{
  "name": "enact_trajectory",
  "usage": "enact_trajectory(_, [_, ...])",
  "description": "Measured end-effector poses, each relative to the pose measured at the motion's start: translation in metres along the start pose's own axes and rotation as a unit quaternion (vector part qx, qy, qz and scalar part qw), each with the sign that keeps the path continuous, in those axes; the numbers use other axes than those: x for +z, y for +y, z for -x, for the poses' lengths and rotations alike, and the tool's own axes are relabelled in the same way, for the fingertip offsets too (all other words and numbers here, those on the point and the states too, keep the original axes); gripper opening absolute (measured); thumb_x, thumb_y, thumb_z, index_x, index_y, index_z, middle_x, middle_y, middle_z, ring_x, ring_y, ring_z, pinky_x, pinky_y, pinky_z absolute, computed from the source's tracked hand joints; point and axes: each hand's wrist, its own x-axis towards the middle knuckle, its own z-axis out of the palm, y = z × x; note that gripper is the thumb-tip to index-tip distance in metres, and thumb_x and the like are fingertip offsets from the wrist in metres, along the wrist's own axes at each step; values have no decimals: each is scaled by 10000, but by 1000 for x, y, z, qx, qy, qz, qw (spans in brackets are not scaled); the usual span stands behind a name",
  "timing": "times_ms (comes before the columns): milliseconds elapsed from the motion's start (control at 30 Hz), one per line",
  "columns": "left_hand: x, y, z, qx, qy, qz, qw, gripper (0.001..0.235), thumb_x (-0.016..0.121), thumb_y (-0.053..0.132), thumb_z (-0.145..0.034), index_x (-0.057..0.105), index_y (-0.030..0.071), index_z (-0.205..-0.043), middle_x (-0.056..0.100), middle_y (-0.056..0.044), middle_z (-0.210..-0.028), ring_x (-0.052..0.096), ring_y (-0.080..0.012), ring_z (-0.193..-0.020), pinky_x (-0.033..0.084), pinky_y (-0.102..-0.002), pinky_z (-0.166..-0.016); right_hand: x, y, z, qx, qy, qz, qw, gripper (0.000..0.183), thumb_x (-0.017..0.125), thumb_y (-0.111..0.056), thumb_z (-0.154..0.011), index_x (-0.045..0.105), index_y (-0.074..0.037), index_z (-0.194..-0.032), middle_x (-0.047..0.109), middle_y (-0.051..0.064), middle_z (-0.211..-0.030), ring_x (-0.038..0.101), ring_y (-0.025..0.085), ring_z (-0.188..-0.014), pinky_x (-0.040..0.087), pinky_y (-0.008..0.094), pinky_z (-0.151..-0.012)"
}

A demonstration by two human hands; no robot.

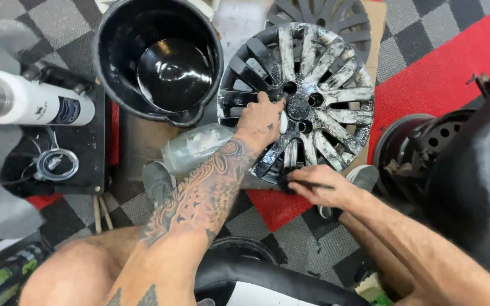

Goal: Cleaning a car hubcap using a detailing brush and cleaning solution from a spray bottle.

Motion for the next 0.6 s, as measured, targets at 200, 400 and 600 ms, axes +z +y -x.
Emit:
enact_trajectory(200, [-8, 2, 2, 13, -20, -2, 1000, 251, 625, 116, -807, 564, 91, -1050, 467, -179, -882, 638, -478, -686, 561, -598, -562, -4, 2, -13, -67, 57, -47, 995, 215, 541, -221, -933, 708, -105, -863, 675, 70, -624, 681, 217, -570, 565, 315, -551])
enact_trajectory(400, [-1, -2, -9, 23, -10, 4, 1000, 260, 651, 130, -796, 576, 103, -1044, 467, -177, -876, 647, -472, -698, 569, -592, -570, -34, 26, -44, -27, 143, 92, 985, 195, 590, -223, -932, 674, -76, -1028, 702, 175, -813, 695, 365, -811, 562, 454, -650])
enact_trajectory(600, [5, 9, -11, 6, -19, 0, 1000, 283, 641, 141, -807, 591, 129, -1085, 469, -168, -878, 650, -462, -708, 570, -584, -563, -22, 6, 12, 78, 109, 73, 988, 187, 621, -213, -884, 690, -81, -996, 707, 201, -789, 699, 387, -790, 565, 476, -657])
